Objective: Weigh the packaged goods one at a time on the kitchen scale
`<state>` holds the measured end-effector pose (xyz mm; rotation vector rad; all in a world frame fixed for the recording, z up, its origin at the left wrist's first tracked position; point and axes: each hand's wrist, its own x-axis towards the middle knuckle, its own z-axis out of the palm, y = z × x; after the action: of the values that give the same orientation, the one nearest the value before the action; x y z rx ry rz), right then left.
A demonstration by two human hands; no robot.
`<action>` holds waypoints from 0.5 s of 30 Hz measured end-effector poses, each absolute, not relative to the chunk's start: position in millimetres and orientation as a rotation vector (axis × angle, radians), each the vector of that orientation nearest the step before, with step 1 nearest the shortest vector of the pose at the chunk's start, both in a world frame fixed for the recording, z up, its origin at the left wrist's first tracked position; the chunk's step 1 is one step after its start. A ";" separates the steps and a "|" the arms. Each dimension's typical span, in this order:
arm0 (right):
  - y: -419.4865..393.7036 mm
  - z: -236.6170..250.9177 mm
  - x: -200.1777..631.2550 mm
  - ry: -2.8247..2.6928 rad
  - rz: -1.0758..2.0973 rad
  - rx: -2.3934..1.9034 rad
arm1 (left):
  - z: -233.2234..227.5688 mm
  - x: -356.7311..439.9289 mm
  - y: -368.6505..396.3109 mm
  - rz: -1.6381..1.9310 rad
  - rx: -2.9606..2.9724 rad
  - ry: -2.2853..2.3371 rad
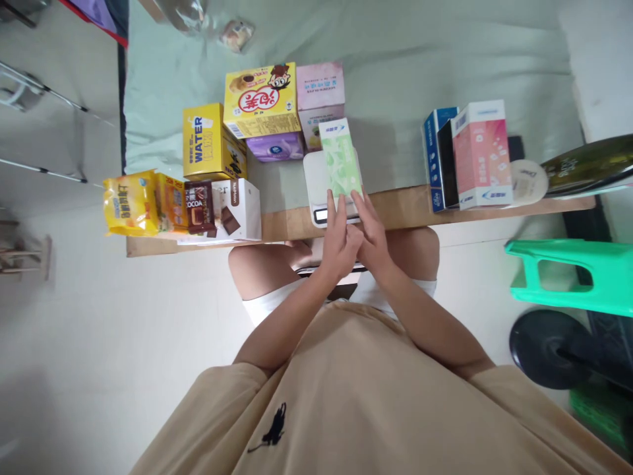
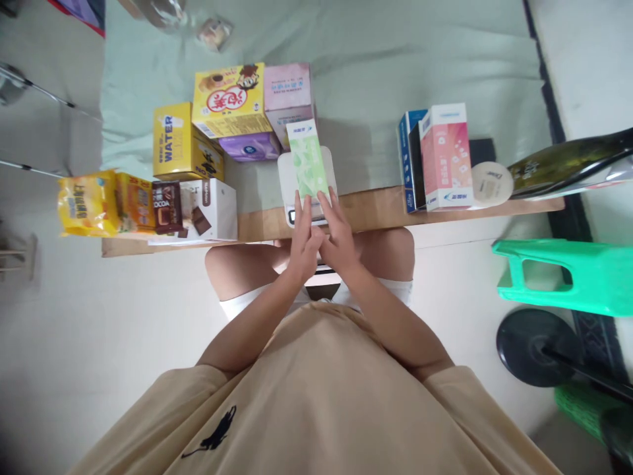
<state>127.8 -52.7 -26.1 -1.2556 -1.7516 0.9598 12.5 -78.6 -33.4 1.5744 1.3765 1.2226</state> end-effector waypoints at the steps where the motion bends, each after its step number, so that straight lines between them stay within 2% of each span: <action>1: -55.3 -16.2 137.2 -1.747 0.906 -1.269 | -23.5 19.9 -79.5 1.228 1.627 1.322; 8: -66.8 48.6 232.1 -1.628 0.461 -1.329 | 43.3 99.3 -72.2 1.083 1.763 0.928; 12: -60.6 47.5 272.0 -1.404 0.371 -1.441 | 63.6 143.0 -59.2 0.917 1.690 0.922; 15: -52.7 34.1 292.7 -1.299 0.393 -1.456 | 66.0 166.7 -51.3 0.921 1.720 0.946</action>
<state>292.7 -52.7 34.1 -1.4560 -1.2985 0.3928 166.7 -51.3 66.0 1.7199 0.9461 0.9207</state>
